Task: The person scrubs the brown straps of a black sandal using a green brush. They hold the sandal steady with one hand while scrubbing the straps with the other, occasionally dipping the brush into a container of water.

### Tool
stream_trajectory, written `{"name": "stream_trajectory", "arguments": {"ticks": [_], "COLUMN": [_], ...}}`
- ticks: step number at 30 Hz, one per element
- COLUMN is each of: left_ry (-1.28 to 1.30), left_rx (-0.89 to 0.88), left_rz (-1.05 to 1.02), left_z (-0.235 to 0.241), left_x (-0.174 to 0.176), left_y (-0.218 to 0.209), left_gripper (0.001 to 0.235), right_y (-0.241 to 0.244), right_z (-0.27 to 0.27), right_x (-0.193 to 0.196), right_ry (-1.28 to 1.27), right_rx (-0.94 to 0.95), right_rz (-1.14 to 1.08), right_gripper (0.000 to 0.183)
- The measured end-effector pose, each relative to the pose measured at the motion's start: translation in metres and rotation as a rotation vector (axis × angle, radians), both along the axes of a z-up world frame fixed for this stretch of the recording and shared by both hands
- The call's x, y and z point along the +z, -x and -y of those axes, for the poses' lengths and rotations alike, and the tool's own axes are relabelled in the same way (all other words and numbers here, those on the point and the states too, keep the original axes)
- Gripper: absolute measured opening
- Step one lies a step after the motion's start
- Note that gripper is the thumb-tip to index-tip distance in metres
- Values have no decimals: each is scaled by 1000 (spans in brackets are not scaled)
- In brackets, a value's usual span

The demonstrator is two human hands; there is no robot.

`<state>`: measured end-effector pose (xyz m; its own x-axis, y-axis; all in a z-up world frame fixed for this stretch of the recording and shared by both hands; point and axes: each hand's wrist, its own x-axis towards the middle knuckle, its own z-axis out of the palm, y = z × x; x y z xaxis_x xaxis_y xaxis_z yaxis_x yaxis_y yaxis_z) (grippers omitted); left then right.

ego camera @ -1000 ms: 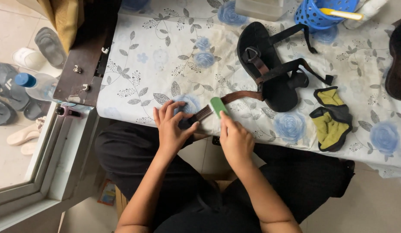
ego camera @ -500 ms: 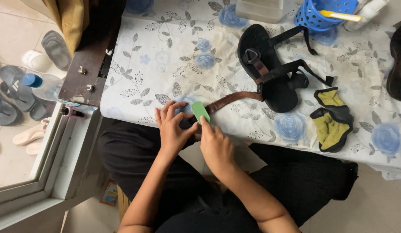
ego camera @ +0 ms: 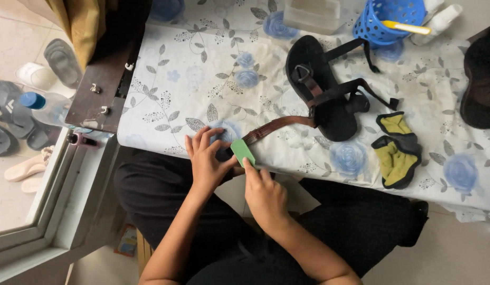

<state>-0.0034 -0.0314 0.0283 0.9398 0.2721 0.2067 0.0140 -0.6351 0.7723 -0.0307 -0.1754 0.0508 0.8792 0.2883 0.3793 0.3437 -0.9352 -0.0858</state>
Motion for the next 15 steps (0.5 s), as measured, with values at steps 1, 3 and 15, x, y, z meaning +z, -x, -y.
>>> {"name": "stream_trajectory", "arguments": {"ticks": [1,3,15], "left_ry": [5,-23,-108], "left_rx": [0,8,-17], "left_rz": [2,-3,-90], "left_z": [2,1,0], "left_x": [0,3,3], "left_y": [2,0,-2], "left_gripper": [23,23,25], "right_y": [-12,-39,-57], "right_z": [10,27,53], "right_x": [-12,-35,-22], "right_ry": [5,-261,-327], "right_rx": [0,-95,-165], "right_rz": [2,-294,-332], "right_gripper": [30,33,32]}}
